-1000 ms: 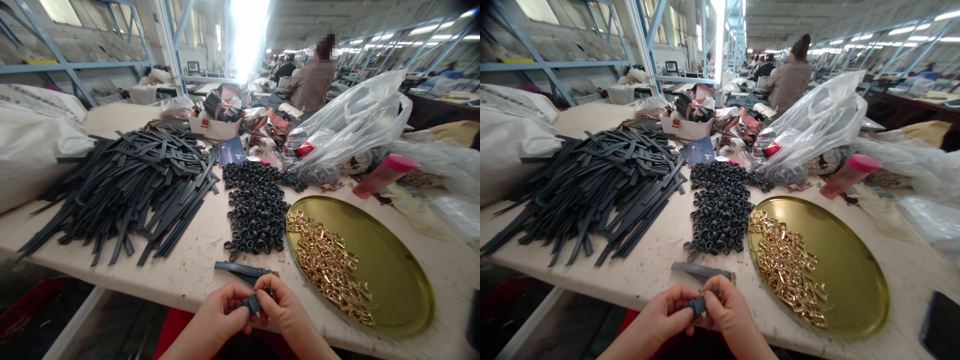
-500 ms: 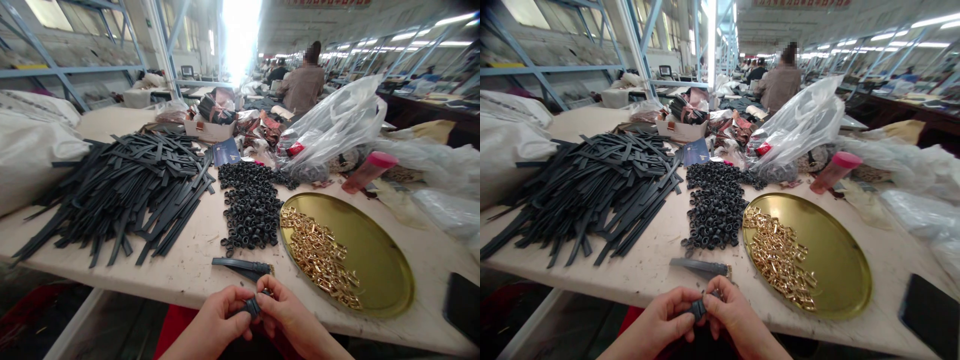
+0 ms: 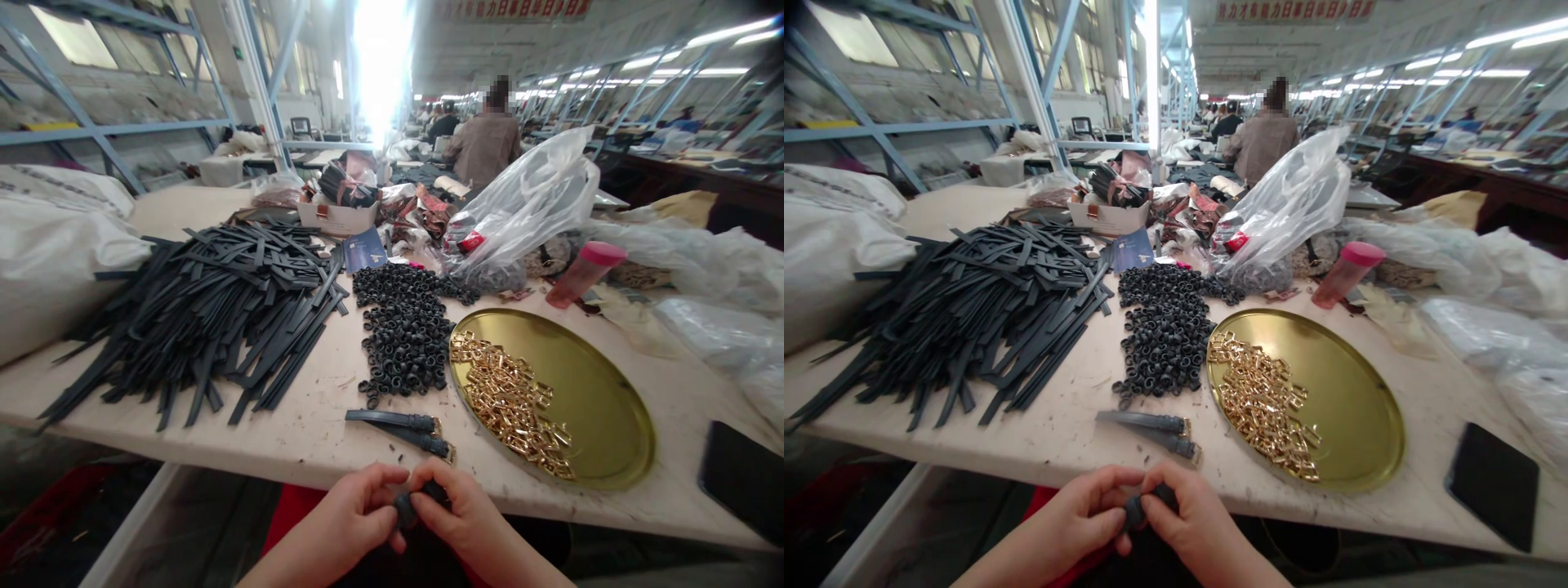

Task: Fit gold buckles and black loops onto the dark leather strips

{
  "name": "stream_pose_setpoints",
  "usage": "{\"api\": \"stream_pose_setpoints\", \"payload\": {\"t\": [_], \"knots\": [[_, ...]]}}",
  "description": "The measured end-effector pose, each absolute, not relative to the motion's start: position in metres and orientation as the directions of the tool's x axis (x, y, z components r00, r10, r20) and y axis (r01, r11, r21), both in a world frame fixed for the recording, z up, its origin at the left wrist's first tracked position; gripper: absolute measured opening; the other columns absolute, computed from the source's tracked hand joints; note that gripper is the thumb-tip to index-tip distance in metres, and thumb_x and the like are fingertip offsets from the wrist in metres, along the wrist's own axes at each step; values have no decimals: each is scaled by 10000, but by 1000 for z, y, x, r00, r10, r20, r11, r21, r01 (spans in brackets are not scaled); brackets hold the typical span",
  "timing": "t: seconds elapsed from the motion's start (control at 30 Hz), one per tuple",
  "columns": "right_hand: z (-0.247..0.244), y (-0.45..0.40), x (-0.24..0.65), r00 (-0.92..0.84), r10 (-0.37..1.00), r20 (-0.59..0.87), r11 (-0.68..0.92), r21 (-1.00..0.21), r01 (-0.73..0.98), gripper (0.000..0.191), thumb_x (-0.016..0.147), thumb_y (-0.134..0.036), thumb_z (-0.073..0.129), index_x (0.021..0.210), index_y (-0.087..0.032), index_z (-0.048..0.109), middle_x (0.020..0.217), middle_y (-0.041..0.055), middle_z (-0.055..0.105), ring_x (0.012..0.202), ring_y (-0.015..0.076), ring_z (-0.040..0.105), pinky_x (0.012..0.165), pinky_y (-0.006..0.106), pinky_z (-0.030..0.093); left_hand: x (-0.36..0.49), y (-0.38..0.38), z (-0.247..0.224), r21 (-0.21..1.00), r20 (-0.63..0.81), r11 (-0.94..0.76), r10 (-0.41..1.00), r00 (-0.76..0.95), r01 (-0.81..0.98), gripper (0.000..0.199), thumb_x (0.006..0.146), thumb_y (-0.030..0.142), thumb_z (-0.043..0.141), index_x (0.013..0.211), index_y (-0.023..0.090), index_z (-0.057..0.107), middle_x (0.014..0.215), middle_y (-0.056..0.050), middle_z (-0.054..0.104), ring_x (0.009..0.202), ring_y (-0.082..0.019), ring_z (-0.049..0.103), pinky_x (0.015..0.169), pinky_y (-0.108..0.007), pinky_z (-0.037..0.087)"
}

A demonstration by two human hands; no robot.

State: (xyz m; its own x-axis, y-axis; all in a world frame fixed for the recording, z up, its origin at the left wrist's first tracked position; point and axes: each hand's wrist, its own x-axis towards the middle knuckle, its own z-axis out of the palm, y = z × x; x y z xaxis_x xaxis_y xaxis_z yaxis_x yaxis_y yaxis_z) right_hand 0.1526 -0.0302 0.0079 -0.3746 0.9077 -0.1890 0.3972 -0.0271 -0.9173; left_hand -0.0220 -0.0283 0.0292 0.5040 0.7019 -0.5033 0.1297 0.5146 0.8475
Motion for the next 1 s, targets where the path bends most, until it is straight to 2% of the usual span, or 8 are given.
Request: {"api": "stream_pose_setpoints", "payload": {"t": [0.27, 0.5, 0.6, 0.7, 0.77, 0.87, 0.93, 1.0], "knots": [[17, -40, 162, -450, 882, -140, 74, -902, 426, 62, 748, -209, 531, 711, -210, 582, 699, -10, 611, 666, 153, 539, 610, 237, 389, -15, -40, 35, 874, -484, 435, 733, 477, 219, 352, 717, 195, 478, 1055, 117, 542, 657, 23, 569, 469, -63, 459, 464, -174, 300], [19, -46, 166, -448, 872, -197, 4, -912, 410, 71, 723, -181, 532, 738, -186, 600, 739, 4, 627, 718, 157, 558, 662, 240, 408, -13, -44, 44, 858, -505, 365, 726, 468, 361, 347, 704, 144, 455, 1042, 129, 535, 653, 35, 528, 520, -83, 461, 502, -188, 349], [22, -44, 166, -487, 849, -206, 18, -909, 416, 93, 688, -140, 541, 734, -186, 607, 765, 0, 629, 747, 154, 555, 687, 238, 400, -12, -45, 44, 851, -514, 349, 707, 486, 392, 385, 715, 131, 437, 1092, 144, 516, 693, 20, 563, 531, -92, 472, 504, -192, 357], [22, -41, 165, -461, 845, -271, -94, -924, 370, 92, 671, -127, 530, 717, -182, 588, 705, -19, 590, 696, 134, 524, 647, 226, 390, -11, -45, 48, 857, -463, 232, 740, 488, 460, 407, 750, 123, 404, 1136, 206, 504, 807, 0, 637, 619, -125, 535, 575, -212, 387], [19, -39, 163, -444, 823, -355, -237, -924, 300, 145, 660, -122, 510, 780, -179, 569, 699, -28, 556, 637, 116, 494, 576, 213, 386, -10, -44, 53, 818, -409, 81, 779, 476, 569, 431, 767, 111, 387, 1148, 271, 506, 912, 7, 662, 751, -164, 566, 673, -243, 391], [12, -37, 161, -473, 743, -474, -405, -880, 246, 190, 644, -125, 489, 822, -178, 526, 649, -48, 505, 543, 95, 441, 470, 193, 348, -8, -40, 57, 664, -413, -104, 775, 479, 741, 477, 778, 114, 386, 1206, 308, 465, 987, 2, 665, 845, -224, 561, 725, -294, 371], [8, -36, 160, -481, 729, -487, -409, -873, 265, 129, 639, -130, 499, 759, -180, 505, 601, -58, 477, 533, 94, 422, 466, 192, 331, -8, -37, 54, 599, -440, -148, 760, 478, 787, 491, 784, 127, 386, 1247, 289, 427, 986, -19, 666, 843, -235, 562, 716, -300, 371], [5, -36, 158, -443, 792, -420, -299, -899, 320, 77, 647, -137, 520, 708, -180, 504, 613, -49, 495, 590, 109, 441, 528, 210, 344, -9, -35, 47, 609, -445, -97, 779, 441, 787, 485, 789, 139, 383, 1257, 262, 416, 969, -31, 668, 841, -216, 569, 717, -280, 380]]}}
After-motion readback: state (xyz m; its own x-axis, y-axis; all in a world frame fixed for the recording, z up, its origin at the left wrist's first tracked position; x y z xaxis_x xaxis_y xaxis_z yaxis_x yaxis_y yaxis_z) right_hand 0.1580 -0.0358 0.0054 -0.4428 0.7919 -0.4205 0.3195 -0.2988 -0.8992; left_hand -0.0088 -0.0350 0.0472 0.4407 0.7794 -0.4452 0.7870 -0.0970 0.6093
